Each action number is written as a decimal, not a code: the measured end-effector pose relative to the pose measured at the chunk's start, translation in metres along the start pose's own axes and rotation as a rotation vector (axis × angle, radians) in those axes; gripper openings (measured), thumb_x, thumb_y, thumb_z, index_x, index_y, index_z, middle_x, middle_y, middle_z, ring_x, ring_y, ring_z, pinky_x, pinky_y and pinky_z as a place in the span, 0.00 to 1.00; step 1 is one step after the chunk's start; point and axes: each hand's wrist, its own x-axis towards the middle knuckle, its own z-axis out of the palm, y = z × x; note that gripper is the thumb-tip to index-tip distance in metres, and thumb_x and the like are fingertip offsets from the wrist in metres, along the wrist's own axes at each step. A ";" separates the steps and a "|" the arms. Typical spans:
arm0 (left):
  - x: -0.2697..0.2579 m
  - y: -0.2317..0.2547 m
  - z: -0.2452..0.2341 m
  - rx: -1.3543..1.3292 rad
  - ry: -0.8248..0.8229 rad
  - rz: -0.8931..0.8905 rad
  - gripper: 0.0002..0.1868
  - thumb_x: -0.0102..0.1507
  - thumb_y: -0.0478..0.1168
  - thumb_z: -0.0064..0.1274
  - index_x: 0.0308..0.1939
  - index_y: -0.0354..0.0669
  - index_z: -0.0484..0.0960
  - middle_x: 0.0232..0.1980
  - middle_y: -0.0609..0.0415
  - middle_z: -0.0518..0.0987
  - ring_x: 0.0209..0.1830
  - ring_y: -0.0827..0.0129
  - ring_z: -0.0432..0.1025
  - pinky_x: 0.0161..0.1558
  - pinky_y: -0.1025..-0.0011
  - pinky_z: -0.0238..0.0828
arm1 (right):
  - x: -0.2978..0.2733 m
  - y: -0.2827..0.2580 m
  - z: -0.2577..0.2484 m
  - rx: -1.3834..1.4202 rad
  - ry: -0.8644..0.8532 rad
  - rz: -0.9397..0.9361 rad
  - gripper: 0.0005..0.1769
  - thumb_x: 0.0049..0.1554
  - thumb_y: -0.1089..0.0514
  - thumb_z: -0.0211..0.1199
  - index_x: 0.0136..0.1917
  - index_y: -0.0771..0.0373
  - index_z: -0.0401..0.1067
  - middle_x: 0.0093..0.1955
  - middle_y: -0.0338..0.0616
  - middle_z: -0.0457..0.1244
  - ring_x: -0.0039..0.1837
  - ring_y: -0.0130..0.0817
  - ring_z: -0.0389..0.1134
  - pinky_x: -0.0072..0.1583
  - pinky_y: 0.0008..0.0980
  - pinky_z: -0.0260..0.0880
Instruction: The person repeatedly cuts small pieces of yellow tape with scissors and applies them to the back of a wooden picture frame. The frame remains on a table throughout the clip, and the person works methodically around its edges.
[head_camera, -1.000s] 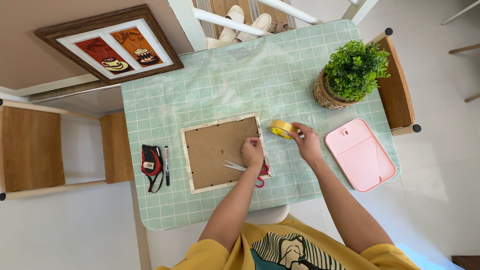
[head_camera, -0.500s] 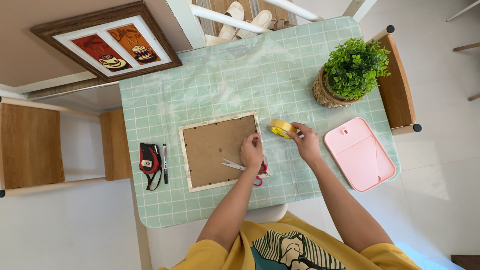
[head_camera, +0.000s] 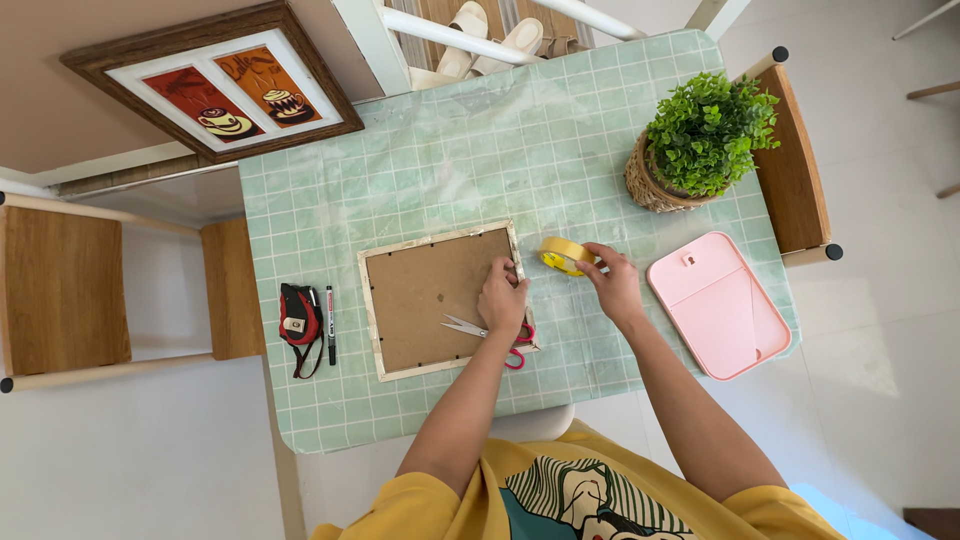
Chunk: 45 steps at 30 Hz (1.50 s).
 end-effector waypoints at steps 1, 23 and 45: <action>0.003 0.000 -0.001 0.012 -0.024 -0.013 0.24 0.56 0.42 0.68 0.52 0.53 0.75 0.39 0.61 0.82 0.40 0.59 0.78 0.41 0.56 0.73 | 0.000 -0.001 -0.001 0.003 -0.001 0.001 0.21 0.55 0.55 0.71 0.62 0.58 0.76 0.53 0.45 0.70 0.49 0.35 0.68 0.51 0.36 0.71; 0.050 -0.045 -0.041 -0.675 -0.168 0.171 0.20 0.67 0.35 0.44 0.61 0.40 0.83 0.50 0.50 0.85 0.42 0.69 0.72 0.43 0.75 0.69 | -0.007 -0.079 0.011 0.117 -0.219 -0.231 0.20 0.57 0.58 0.68 0.63 0.55 0.76 0.55 0.40 0.70 0.52 0.35 0.65 0.54 0.34 0.71; 0.045 -0.057 -0.083 -0.400 0.133 0.106 0.06 0.67 0.38 0.53 0.44 0.38 0.79 0.39 0.47 0.83 0.36 0.62 0.79 0.38 0.65 0.76 | -0.026 -0.136 0.033 0.026 -0.527 -0.282 0.23 0.53 0.50 0.70 0.62 0.54 0.75 0.57 0.42 0.71 0.59 0.38 0.70 0.61 0.40 0.68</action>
